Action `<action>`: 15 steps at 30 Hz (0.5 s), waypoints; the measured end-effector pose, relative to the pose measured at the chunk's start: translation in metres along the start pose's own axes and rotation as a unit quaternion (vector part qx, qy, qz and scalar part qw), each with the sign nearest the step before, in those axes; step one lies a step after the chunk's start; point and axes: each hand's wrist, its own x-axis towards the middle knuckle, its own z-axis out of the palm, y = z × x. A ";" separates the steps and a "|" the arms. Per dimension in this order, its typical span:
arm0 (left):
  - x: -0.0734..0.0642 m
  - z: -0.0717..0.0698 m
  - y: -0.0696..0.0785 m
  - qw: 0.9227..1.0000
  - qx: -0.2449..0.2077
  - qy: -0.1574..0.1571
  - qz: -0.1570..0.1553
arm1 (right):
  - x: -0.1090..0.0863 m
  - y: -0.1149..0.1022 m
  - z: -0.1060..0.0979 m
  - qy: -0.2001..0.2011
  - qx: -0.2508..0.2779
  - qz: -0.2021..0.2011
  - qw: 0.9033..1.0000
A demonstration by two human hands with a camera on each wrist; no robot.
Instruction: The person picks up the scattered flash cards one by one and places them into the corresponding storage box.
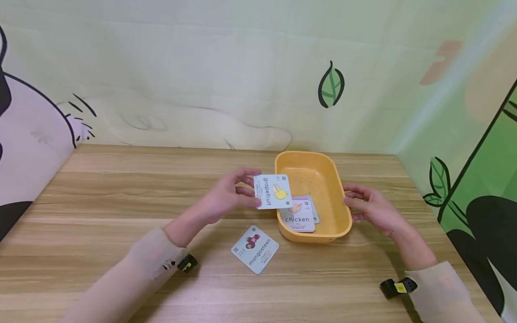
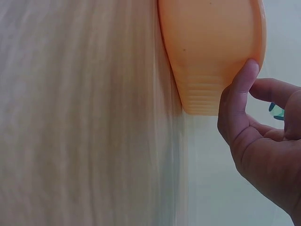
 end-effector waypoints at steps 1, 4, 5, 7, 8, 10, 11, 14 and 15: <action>0.000 0.002 0.000 1.000 0.007 -0.004 -0.002 | 0.000 0.000 0.000 0.000 0.000 0.000 1.000; 0.002 0.009 -0.001 1.000 0.018 -0.018 -0.010 | 0.000 0.000 0.000 0.000 -0.002 0.001 1.000; 0.003 0.011 -0.002 0.999 0.018 -0.023 -0.012 | 0.000 0.000 0.000 0.000 -0.003 0.001 1.000; 0.005 0.015 -0.002 0.999 0.020 -0.031 -0.015 | 0.000 0.000 0.000 0.001 -0.005 0.001 1.000; 0.006 0.016 -0.002 0.999 0.019 -0.035 -0.015 | 0.000 0.000 0.000 0.001 -0.005 0.001 1.000; 0.008 0.020 -0.001 0.999 0.018 -0.043 -0.013 | 0.000 0.000 0.000 0.001 -0.006 0.000 1.000; 0.008 0.021 -0.001 0.999 0.017 -0.044 -0.014 | 0.000 0.000 0.000 0.001 -0.006 0.000 1.000; 0.011 0.025 -0.002 0.998 0.024 -0.049 -0.016 | 0.000 0.000 0.000 0.001 -0.005 -0.002 1.000; 0.011 0.025 -0.002 0.998 0.027 -0.050 -0.016 | 0.000 0.000 0.000 0.001 -0.006 -0.001 1.000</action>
